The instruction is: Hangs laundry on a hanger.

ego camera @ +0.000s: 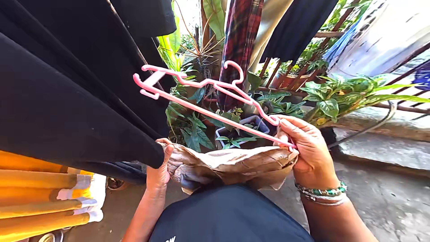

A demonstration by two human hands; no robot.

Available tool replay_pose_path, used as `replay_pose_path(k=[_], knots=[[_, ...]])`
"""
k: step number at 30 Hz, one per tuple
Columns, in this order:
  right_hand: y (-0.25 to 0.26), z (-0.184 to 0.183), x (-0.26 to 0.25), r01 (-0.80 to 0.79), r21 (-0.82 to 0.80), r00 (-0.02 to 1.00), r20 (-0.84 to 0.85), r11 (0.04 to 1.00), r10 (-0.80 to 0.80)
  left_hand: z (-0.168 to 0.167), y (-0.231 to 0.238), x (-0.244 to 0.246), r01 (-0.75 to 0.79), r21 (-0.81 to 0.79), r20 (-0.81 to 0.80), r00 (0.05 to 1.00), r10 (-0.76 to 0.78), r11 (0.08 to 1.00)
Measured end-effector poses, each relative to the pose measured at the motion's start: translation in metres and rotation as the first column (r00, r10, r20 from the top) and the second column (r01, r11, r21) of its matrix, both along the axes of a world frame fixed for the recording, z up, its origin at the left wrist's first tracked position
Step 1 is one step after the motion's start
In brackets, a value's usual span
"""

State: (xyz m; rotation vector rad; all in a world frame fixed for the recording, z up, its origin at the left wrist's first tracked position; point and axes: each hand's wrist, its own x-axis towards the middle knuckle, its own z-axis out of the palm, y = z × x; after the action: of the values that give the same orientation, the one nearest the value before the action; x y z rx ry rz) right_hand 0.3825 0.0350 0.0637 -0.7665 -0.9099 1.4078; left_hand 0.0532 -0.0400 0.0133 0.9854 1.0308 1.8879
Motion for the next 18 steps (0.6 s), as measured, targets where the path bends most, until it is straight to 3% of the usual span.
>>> replay_pose_path(k=[2, 4, 6, 9, 12, 14, 16, 18], knots=[[0.001, 0.012, 0.0, 0.05, 0.109, 0.997, 0.061, 0.993, -0.057, -0.003, -0.003, -0.012, -0.044, 0.009, -0.118, 0.992, 0.045, 0.999], [0.002, 0.022, 0.004, 0.105, 0.206, 0.984, 0.121, 0.973, -0.131, -0.002, -0.009, -0.026, -0.089, -0.053, -0.345, 0.936, 0.065, 0.995], [0.003, 0.029, 0.01, 0.15, 0.296, 0.966, 0.161, 0.943, -0.204, 0.004, -0.014, -0.038, -0.06, -0.097, -0.562, 0.827, -0.005, 0.993], [0.005, 0.034, 0.013, 0.207, 0.382, 0.945, 0.16, 0.901, -0.285, 0.005, -0.021, -0.05, -0.014, -0.131, -0.747, 0.659, -0.09, 0.991], [0.003, 0.042, -0.002, 0.215, 0.392, 0.947, 0.139, 0.894, -0.289, 0.004, -0.028, -0.055, -0.156, -0.075, -0.891, 0.454, 0.004, 0.985], [-0.001, 0.047, -0.015, 0.197, 0.368, 0.961, 0.109, 0.909, -0.253, 0.004, -0.026, -0.048, -0.203, -0.053, -0.927, 0.375, 0.028, 0.978], [-0.004, 0.052, -0.028, 0.167, 0.314, 0.982, 0.036, 0.935, -0.187, -0.003, -0.017, -0.042, -0.149, -0.046, -0.929, 0.37, 0.013, 0.988], [-0.006, 0.055, -0.04, 0.13, 0.256, 0.991, -0.018, 0.958, -0.13, -0.012, -0.007, -0.035, -0.061, -0.05, -0.895, 0.446, -0.018, 0.997]])
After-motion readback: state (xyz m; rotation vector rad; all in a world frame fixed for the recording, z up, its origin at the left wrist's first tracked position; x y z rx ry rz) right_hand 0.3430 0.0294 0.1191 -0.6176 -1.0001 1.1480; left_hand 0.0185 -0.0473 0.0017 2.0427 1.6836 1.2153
